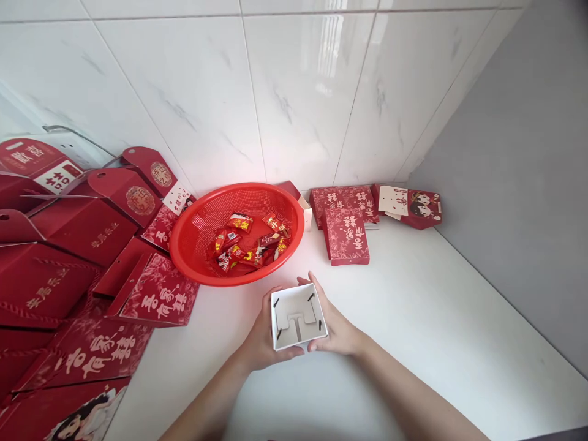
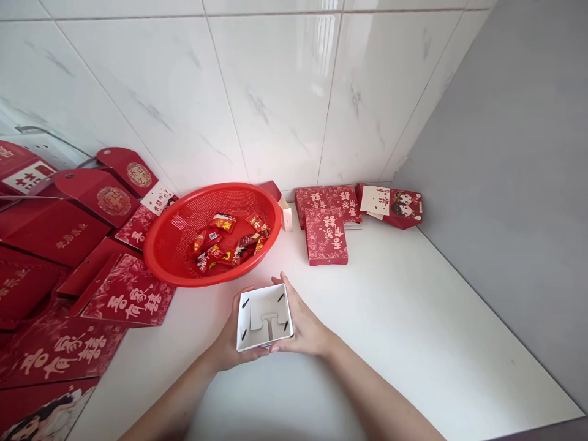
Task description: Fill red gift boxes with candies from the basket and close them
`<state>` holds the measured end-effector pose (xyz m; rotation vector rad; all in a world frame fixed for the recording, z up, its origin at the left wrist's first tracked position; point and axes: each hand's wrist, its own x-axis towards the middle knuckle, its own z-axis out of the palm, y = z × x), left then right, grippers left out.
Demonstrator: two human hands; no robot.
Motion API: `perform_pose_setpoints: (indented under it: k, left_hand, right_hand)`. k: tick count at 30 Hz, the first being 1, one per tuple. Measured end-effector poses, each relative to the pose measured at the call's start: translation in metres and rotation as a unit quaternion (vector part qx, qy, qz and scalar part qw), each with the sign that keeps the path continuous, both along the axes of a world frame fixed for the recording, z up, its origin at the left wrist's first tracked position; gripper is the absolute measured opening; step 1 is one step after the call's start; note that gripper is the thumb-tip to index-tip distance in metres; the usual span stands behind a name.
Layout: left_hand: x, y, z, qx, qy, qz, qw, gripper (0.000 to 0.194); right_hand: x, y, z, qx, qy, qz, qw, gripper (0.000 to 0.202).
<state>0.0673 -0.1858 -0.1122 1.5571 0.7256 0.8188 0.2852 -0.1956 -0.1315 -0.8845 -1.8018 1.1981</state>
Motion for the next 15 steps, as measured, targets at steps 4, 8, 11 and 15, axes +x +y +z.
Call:
perform_pose_setpoints:
  k: [4, 8, 11, 15]
  left_hand:
    - [0.0034, -0.0012, 0.0012, 0.005, 0.006, 0.006, 1.0, 0.098]
    - [0.0036, -0.0001, 0.0034, 0.018, 0.005, 0.009, 1.0, 0.108]
    - [0.0023, 0.001, 0.0037, 0.022, -0.014, -0.003, 1.0, 0.112]
    - [0.0, 0.0015, 0.0012, 0.059, -0.051, 0.007, 0.997, 0.108]
  right_hand:
    - [-0.0017, -0.0003, -0.0013, 0.028, -0.033, -0.001, 0.999, 0.137]
    - [-0.0021, -0.0026, 0.0, 0.022, -0.038, -0.002, 0.999, 0.137]
    - [-0.0039, -0.0056, 0.0012, 0.009, -0.019, -0.014, 1.0, 0.136]
    - [-0.009, -0.0094, -0.0004, -0.015, 0.02, -0.034, 0.999, 0.133]
